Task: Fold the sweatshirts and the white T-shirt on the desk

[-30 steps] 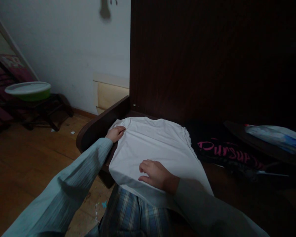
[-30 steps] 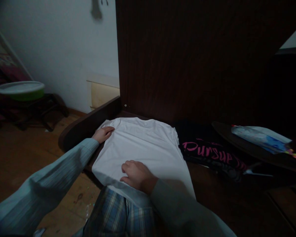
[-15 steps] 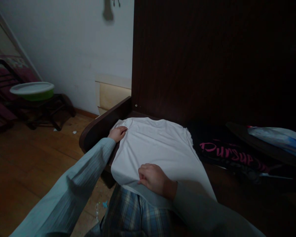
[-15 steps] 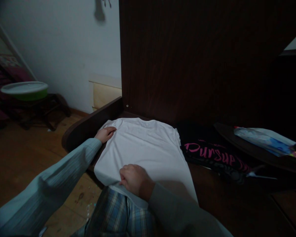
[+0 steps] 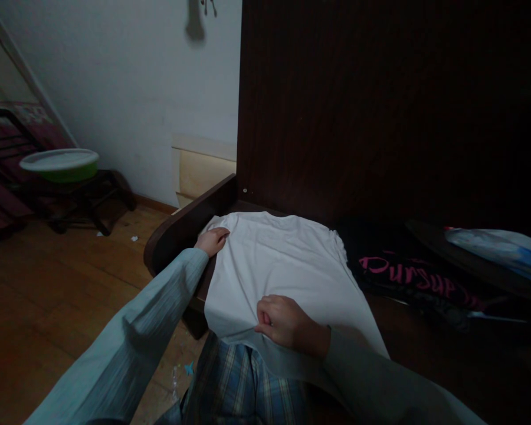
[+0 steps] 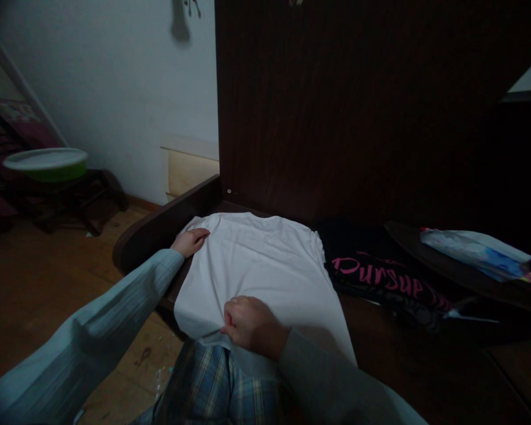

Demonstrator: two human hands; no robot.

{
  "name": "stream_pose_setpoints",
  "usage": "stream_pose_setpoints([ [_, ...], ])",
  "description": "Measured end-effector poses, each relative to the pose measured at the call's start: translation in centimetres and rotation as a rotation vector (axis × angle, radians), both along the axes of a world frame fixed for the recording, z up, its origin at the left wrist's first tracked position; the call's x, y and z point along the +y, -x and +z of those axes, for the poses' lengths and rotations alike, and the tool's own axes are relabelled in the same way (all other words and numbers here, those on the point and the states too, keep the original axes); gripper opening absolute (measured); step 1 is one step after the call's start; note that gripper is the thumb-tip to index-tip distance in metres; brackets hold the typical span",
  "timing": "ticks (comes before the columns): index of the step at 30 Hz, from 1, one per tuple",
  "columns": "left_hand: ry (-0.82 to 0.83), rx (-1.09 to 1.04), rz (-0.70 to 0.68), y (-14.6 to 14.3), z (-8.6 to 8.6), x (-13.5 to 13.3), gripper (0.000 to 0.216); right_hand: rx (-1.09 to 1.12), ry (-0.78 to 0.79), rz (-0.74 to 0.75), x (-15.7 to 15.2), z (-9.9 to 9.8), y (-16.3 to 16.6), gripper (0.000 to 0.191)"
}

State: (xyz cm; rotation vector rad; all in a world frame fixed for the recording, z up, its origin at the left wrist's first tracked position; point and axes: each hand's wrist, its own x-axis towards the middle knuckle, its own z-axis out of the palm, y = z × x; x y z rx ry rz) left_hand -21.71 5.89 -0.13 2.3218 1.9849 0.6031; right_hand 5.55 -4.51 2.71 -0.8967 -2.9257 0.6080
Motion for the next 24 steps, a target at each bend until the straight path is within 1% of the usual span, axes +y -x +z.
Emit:
stream_pose_setpoints([
  [5,-0.001,-0.012,0.0,0.0,0.0,0.0,0.039,0.025,0.022,0.017,-0.3,0.1,-0.1,0.017],
  [8,0.01,-0.02,-0.002,0.0,-0.1,0.0,0.038,0.112,0.003,-0.023,-0.7,1.0,-1.7,0.017],
  [11,0.001,-0.034,-0.005,0.0,-0.2,0.1,0.037,0.167,-0.011,-0.178,-0.6,1.9,-5.5,0.019],
  [14,-0.05,-0.048,0.002,0.0,0.0,0.1,0.034,0.197,0.006,-0.425,0.0,1.9,-10.9,0.025],
  [16,-0.101,-0.075,0.046,-0.1,0.3,-0.2,0.034,0.199,0.045,-0.596,0.4,1.6,-14.7,0.028],
  [17,-0.134,-0.104,0.096,-0.1,0.6,-0.6,0.034,0.206,0.058,-0.656,0.4,1.4,-16.5,0.028],
  [19,-0.204,-0.185,0.228,-0.4,1.2,-1.9,0.034,0.239,0.05,-0.774,0.1,1.0,-19.7,0.032],
  [21,-0.266,-0.285,0.342,-0.7,1.7,-4.3,0.034,0.281,0.041,-0.873,-0.8,0.4,-22.0,0.035],
  [23,-0.296,-0.395,0.373,-0.9,1.9,-7.7,0.033,0.317,0.05,-0.928,-2.0,-0.4,-23.1,0.036],
  [24,-0.31,-0.449,0.388,-0.9,1.7,-9.7,0.033,0.33,0.06,-0.936,-2.6,-0.7,-23.3,0.036],
])
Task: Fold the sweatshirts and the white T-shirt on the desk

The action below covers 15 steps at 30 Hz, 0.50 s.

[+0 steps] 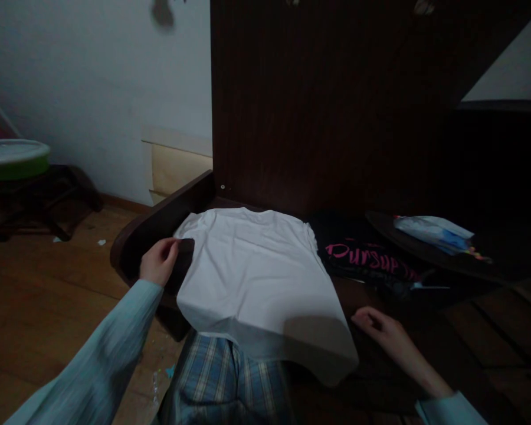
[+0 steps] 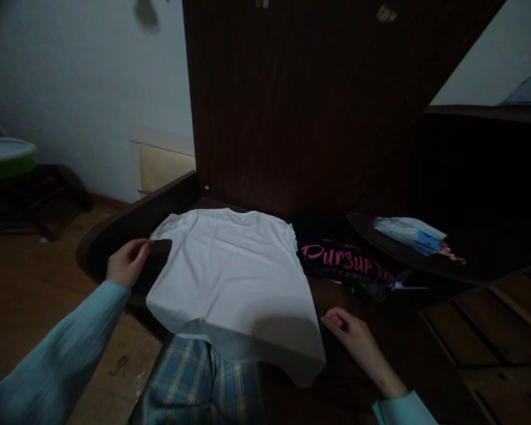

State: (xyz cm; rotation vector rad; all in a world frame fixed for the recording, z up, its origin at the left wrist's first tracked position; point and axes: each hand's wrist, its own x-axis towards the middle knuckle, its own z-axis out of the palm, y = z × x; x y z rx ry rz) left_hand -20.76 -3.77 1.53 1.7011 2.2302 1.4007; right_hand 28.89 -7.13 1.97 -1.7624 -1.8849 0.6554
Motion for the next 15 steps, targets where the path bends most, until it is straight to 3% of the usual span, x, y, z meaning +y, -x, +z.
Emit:
stream_pose_setpoints([
  [4,0.023,-0.191,0.121,-0.1,-2.6,-7.5,0.039,-0.009,0.034,-0.012,-1.9,-1.4,0.7,0.033],
  [7,0.149,-0.36,0.153,-0.4,-5.0,-10.5,0.049,-0.123,0.049,-0.058,-2.7,-2.0,1.6,0.029],
  [10,0.234,-0.552,0.086,-0.9,-6.1,-10.8,0.059,-0.206,0.058,-0.06,-3.0,-2.2,2.0,0.026],
  [15,0.266,-0.736,-0.061,-2.3,-5.4,-9.4,0.059,-0.129,0.06,-0.089,-2.8,-2.1,2.2,0.02],
])
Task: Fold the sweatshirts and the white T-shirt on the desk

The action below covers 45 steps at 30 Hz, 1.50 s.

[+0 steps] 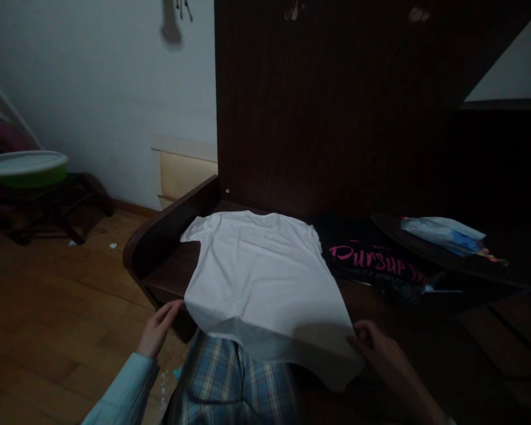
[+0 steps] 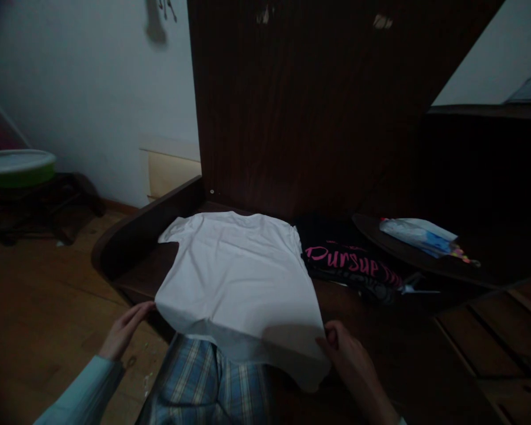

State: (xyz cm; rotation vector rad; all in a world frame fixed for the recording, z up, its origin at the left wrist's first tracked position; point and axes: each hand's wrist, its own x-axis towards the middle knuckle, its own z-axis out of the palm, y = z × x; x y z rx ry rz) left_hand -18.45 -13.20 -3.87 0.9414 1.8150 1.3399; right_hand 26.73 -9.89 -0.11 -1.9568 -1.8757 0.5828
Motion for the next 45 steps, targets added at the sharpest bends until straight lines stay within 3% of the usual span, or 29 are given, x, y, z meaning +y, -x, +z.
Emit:
stream_pose_setpoints([
  [4,-0.005,-0.101,-0.029,-0.7,0.3,0.4,0.056,0.049,-0.019,-0.074,0.3,0.3,0.2,0.02],
  [9,0.016,-0.217,0.009,0.0,0.0,0.4,0.051,0.075,-0.022,-0.046,0.4,0.7,-0.1,0.024],
  [17,0.064,-0.296,-0.008,0.6,0.7,0.5,0.054,0.575,0.065,-0.187,0.5,0.4,-1.0,0.039],
  [21,0.073,-0.307,-0.01,0.8,0.9,0.5,0.052,0.691,0.096,-0.245,0.4,0.5,-0.9,0.042],
  [31,0.104,-0.266,-0.01,0.7,0.4,0.1,0.05,0.76,0.174,-0.277,-0.4,1.9,-0.5,0.039],
  [38,0.212,-0.27,-0.09,-0.9,1.4,1.1,0.058,0.628,0.068,-0.267,0.3,0.7,0.1,0.04],
  [45,0.08,-0.092,0.025,-1.4,1.6,1.4,0.058,0.683,0.088,-0.297,-0.1,0.8,-0.4,0.053],
])
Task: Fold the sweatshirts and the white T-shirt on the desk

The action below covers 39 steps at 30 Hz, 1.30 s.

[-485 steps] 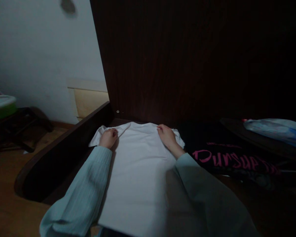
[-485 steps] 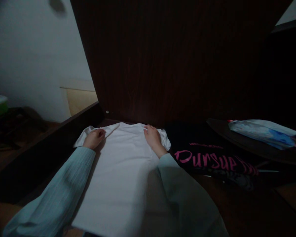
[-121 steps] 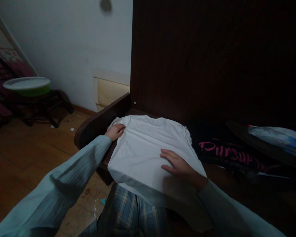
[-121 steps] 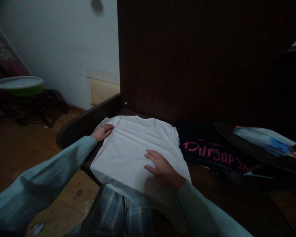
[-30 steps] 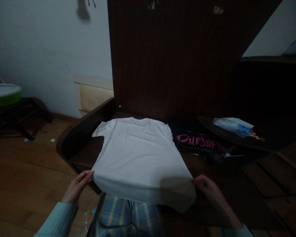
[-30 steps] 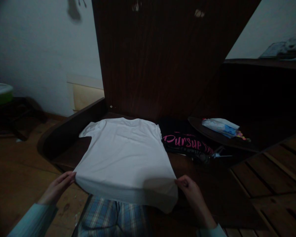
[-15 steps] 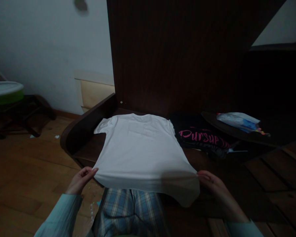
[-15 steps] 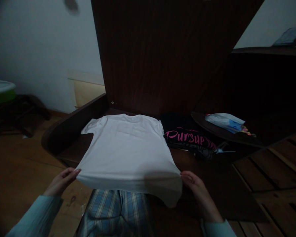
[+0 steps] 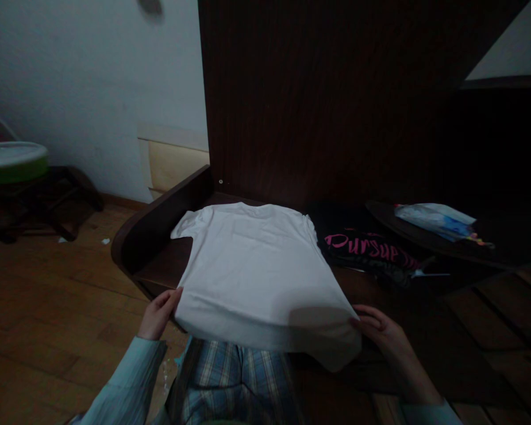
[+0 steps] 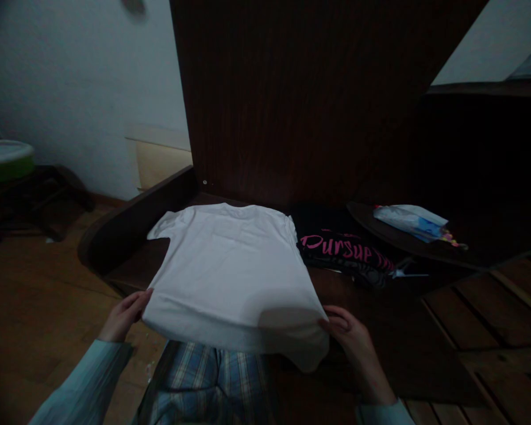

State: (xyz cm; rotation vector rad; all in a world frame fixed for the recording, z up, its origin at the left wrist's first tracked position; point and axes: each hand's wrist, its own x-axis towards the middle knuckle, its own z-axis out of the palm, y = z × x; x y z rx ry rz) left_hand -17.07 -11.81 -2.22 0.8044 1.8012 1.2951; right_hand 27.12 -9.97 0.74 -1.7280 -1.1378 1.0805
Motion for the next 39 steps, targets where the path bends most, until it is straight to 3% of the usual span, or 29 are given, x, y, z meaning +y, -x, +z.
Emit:
stream_pose_setpoints([
  [5,-0.022,0.013,0.038,0.5,-0.1,-0.1,0.058,0.038,0.059,-0.004,-0.4,0.8,-0.8,0.055],
  [9,-0.045,0.0,0.04,0.5,-0.3,0.0,0.056,0.037,0.045,0.114,-0.1,0.8,-1.3,0.048],
  [16,-0.043,-0.009,0.024,0.2,-0.5,-0.4,0.053,-0.201,0.012,0.252,0.0,0.0,-2.0,0.036],
  [21,-0.148,0.287,0.117,0.1,0.4,-0.9,0.047,-0.413,-0.128,0.199,0.2,-0.9,-2.6,0.039],
  [23,-0.195,0.439,0.05,-0.1,1.5,-0.3,0.043,-0.504,-0.213,0.198,1.0,-0.9,-1.8,0.039],
  [25,-0.259,0.571,-0.152,-0.8,3.0,1.0,0.04,-0.565,-0.298,0.292,2.3,-0.4,0.0,0.037],
  [29,-0.253,0.864,-0.71,-3.4,6.3,5.8,0.035,-0.674,-0.457,0.557,5.8,2.0,5.8,0.039],
  [31,-0.187,0.999,-0.854,-5.1,7.4,8.8,0.034,-0.697,-0.451,0.713,8.0,3.2,8.8,0.04],
  [32,-0.14,1.054,-0.875,-5.9,7.7,10.3,0.033,-0.714,-0.442,0.777,9.2,3.5,10.3,0.041],
  [35,0.025,1.209,-0.766,-7.9,7.5,14.1,0.037,-0.801,-0.367,0.877,12.4,3.5,13.8,0.047],
  [39,0.125,1.296,-0.602,-9.0,4.7,16.8,0.06,-0.959,-0.246,0.817,14.7,1.6,16.0,0.062],
])
